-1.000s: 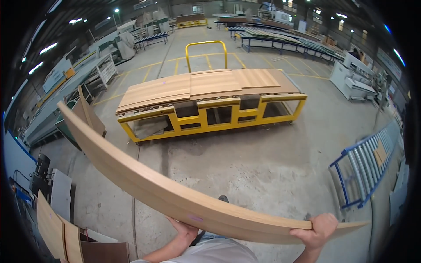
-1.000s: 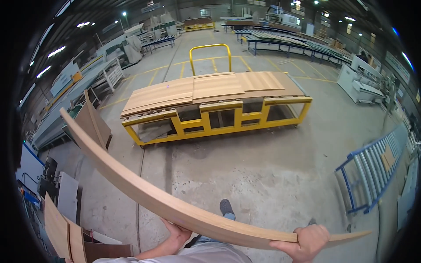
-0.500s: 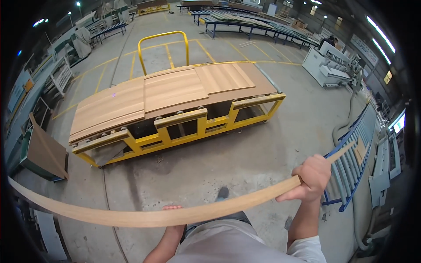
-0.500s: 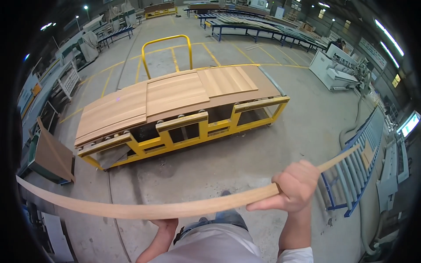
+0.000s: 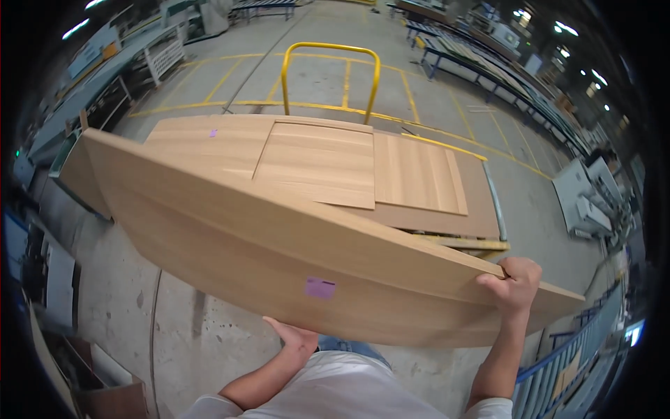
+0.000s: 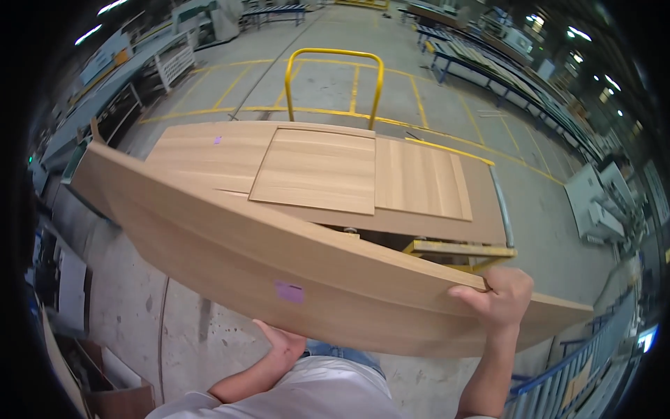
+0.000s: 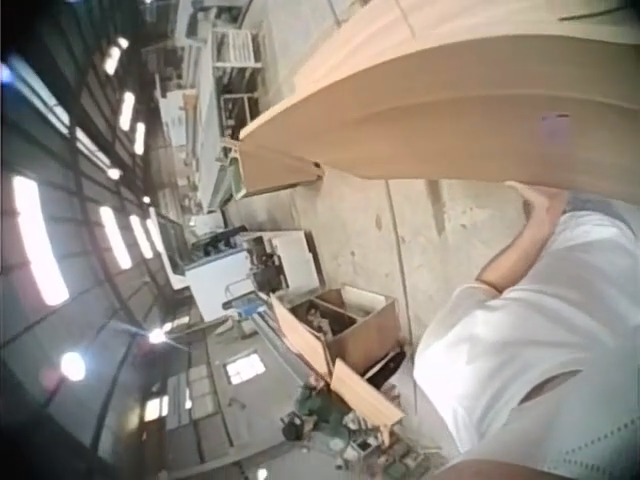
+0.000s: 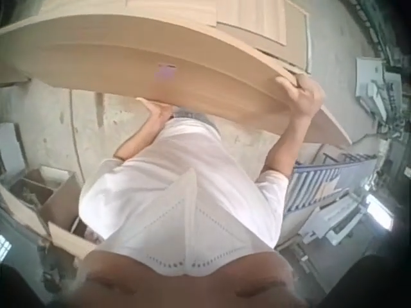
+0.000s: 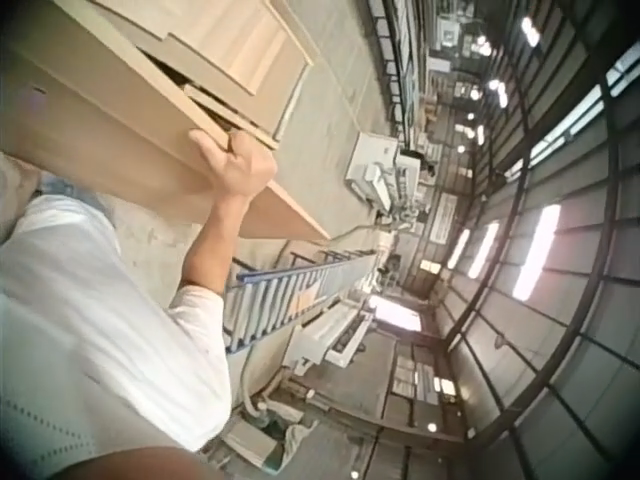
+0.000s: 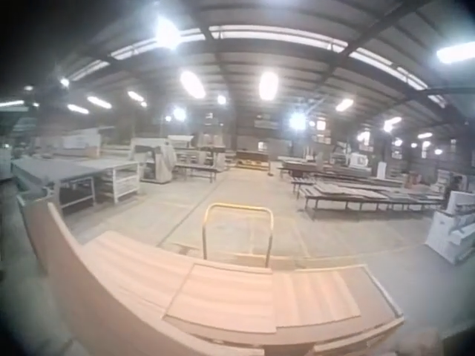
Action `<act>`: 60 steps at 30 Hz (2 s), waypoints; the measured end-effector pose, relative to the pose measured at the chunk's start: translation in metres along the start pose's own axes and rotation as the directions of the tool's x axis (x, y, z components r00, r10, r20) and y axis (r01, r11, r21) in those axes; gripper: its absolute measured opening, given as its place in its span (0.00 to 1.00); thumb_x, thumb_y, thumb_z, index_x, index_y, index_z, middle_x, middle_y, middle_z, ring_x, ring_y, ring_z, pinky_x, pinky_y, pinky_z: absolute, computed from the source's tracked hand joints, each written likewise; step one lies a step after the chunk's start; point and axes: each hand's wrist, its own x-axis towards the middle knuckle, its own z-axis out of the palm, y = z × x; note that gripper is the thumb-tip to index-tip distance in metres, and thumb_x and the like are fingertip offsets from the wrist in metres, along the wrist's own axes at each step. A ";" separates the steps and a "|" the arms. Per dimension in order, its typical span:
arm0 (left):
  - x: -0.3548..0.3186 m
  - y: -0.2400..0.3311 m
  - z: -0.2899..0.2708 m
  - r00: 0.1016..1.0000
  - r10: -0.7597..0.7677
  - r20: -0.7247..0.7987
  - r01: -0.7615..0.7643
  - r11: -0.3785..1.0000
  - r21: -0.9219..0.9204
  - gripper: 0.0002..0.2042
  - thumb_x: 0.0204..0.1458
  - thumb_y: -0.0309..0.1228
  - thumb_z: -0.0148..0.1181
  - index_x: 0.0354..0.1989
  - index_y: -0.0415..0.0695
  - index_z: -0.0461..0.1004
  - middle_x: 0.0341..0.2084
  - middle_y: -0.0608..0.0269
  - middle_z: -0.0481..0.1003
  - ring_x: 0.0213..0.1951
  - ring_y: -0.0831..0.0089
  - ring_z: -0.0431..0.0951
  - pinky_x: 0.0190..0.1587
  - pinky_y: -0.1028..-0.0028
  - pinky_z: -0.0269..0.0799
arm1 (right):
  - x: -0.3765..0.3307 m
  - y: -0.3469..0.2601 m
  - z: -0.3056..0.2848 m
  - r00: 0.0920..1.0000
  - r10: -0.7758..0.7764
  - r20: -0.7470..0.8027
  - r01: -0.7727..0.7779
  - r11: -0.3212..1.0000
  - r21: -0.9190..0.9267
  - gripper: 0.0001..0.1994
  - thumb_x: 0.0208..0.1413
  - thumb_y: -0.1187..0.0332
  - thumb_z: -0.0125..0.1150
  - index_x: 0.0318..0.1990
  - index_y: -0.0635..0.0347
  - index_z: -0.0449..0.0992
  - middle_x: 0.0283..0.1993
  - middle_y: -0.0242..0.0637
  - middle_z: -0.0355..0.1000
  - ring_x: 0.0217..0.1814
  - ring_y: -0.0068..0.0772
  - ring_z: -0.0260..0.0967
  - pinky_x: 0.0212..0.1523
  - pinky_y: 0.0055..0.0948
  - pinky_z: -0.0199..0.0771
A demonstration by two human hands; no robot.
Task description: Manually handling, aligning, and assembling large wooden furniture panels on a production line.
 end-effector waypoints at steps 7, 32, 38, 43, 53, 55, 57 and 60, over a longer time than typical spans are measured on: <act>0.116 -0.097 0.017 0.999 0.025 -0.033 -0.027 0.997 -0.072 0.46 0.51 0.75 0.22 0.72 0.56 0.48 0.71 0.71 0.49 0.69 0.65 0.50 0.69 0.61 0.44 | 0.104 0.118 0.095 0.965 0.203 0.165 -0.200 0.979 -0.033 0.34 0.30 0.42 0.73 0.13 0.66 0.63 0.12 0.47 0.55 0.14 0.47 0.52 0.17 0.37 0.55; 0.402 -0.328 0.153 0.840 0.018 -0.543 -0.089 0.990 -0.106 0.34 0.65 0.57 0.24 0.66 0.43 0.56 0.63 0.54 0.64 0.62 0.54 0.66 0.61 0.55 0.66 | 0.276 0.468 0.533 0.559 0.305 0.771 -0.371 0.924 -0.096 0.33 0.52 0.44 0.62 0.18 0.74 0.72 0.15 0.51 0.66 0.18 0.39 0.63 0.27 0.43 0.64; 0.453 -0.338 0.175 0.824 0.074 -0.562 -0.128 0.990 -0.057 0.35 0.64 0.58 0.19 0.70 0.46 0.49 0.68 0.56 0.55 0.68 0.56 0.56 0.68 0.58 0.54 | 0.292 0.510 0.640 0.445 0.217 0.869 -0.459 0.888 0.013 0.34 0.52 0.43 0.61 0.15 0.72 0.69 0.14 0.43 0.64 0.19 0.33 0.61 0.27 0.40 0.65; 0.501 -0.351 0.153 0.727 0.135 -0.673 -0.163 0.986 0.021 0.37 0.63 0.60 0.19 0.69 0.44 0.51 0.67 0.54 0.57 0.67 0.55 0.58 0.67 0.57 0.56 | 0.307 0.517 0.710 0.442 0.130 0.888 -0.439 0.894 0.088 0.35 0.53 0.41 0.59 0.13 0.69 0.66 0.13 0.36 0.60 0.18 0.28 0.58 0.23 0.37 0.61; 0.428 -0.356 0.187 0.620 0.592 -0.514 0.098 0.592 0.800 0.24 0.58 0.37 0.55 0.60 0.39 0.64 0.60 0.45 0.64 0.61 0.54 0.65 0.61 0.64 0.61 | 0.313 0.518 0.712 0.761 0.166 0.627 -0.373 0.903 0.213 0.22 0.58 0.52 0.59 0.32 0.69 0.79 0.31 0.50 0.76 0.33 0.43 0.74 0.38 0.36 0.72; 0.420 -0.352 0.197 0.669 0.619 -0.411 0.180 0.401 0.898 0.25 0.55 0.36 0.59 0.60 0.40 0.65 0.61 0.43 0.63 0.62 0.52 0.64 0.62 0.62 0.60 | 0.284 0.550 0.675 0.776 0.218 0.592 -0.446 0.853 0.271 0.20 0.58 0.54 0.59 0.35 0.68 0.79 0.37 0.51 0.75 0.40 0.45 0.74 0.44 0.37 0.71; 0.432 -0.346 0.211 0.819 0.558 -0.131 0.232 -0.114 0.966 0.28 0.51 0.34 0.63 0.60 0.40 0.66 0.63 0.40 0.60 0.63 0.47 0.61 0.64 0.60 0.59 | 0.249 0.593 0.638 0.774 0.344 0.532 -0.541 0.796 0.273 0.18 0.58 0.57 0.59 0.39 0.67 0.79 0.44 0.52 0.75 0.46 0.47 0.73 0.49 0.38 0.71; 0.463 -0.349 0.208 0.954 0.279 0.106 0.015 -0.398 0.917 0.32 0.47 0.33 0.65 0.62 0.40 0.64 0.64 0.36 0.56 0.65 0.41 0.56 0.66 0.54 0.54 | 0.124 0.674 0.590 0.661 0.423 0.619 -0.480 0.873 -0.084 0.19 0.58 0.59 0.59 0.49 0.67 0.74 0.54 0.55 0.70 0.56 0.53 0.67 0.57 0.43 0.67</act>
